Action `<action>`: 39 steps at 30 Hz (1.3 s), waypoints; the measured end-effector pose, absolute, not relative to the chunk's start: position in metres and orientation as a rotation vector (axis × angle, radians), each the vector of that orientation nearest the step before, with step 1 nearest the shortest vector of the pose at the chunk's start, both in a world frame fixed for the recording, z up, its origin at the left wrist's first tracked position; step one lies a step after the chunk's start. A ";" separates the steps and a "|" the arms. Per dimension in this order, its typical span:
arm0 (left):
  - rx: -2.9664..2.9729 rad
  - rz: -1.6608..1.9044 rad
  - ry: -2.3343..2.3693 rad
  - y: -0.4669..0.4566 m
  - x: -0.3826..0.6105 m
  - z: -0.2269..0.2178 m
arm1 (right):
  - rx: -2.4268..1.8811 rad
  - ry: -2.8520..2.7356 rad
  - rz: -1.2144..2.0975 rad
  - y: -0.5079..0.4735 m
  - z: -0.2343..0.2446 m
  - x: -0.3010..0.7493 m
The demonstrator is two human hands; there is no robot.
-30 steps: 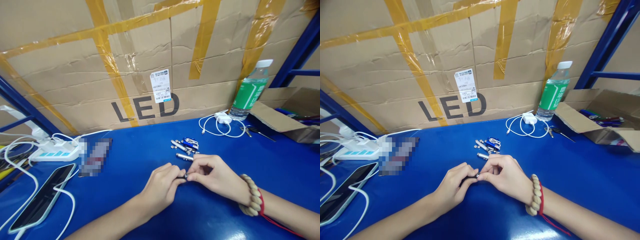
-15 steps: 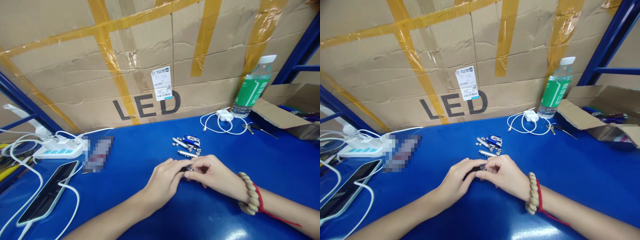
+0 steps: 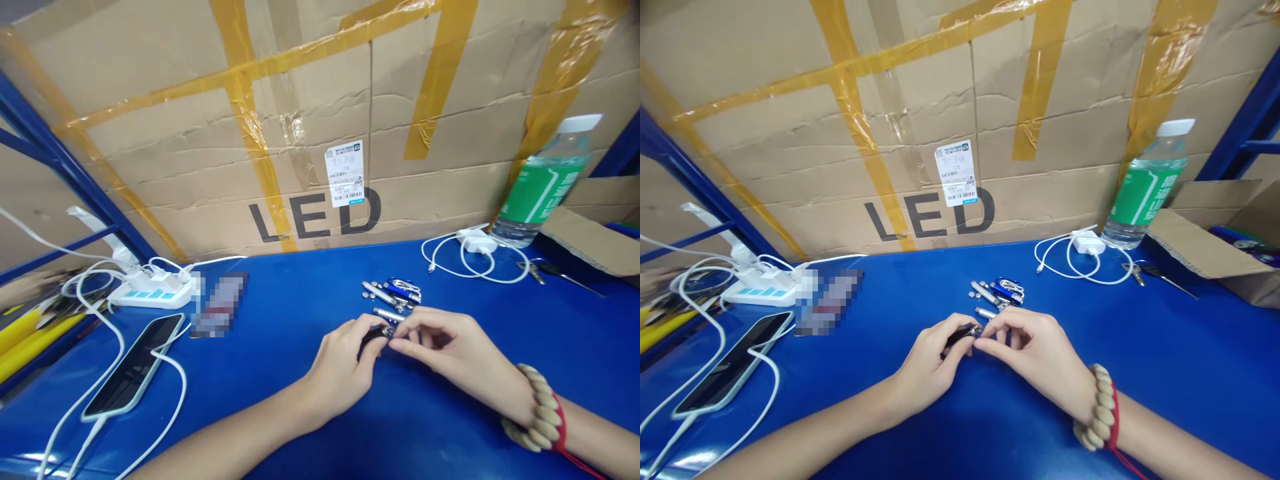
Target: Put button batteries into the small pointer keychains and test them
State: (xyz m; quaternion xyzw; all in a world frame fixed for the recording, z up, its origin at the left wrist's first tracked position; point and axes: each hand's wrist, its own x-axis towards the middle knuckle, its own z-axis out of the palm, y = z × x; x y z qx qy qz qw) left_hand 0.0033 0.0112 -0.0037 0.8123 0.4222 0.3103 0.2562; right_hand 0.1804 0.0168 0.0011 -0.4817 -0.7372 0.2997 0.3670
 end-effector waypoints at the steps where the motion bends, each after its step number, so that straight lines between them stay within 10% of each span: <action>1: 2.206 0.840 1.140 0.011 0.003 -0.004 | -1.227 -1.890 0.719 0.017 0.001 0.181; 39: 2.152 0.826 1.095 0.018 0.002 -0.010 | -0.926 -1.984 0.413 0.016 0.003 0.184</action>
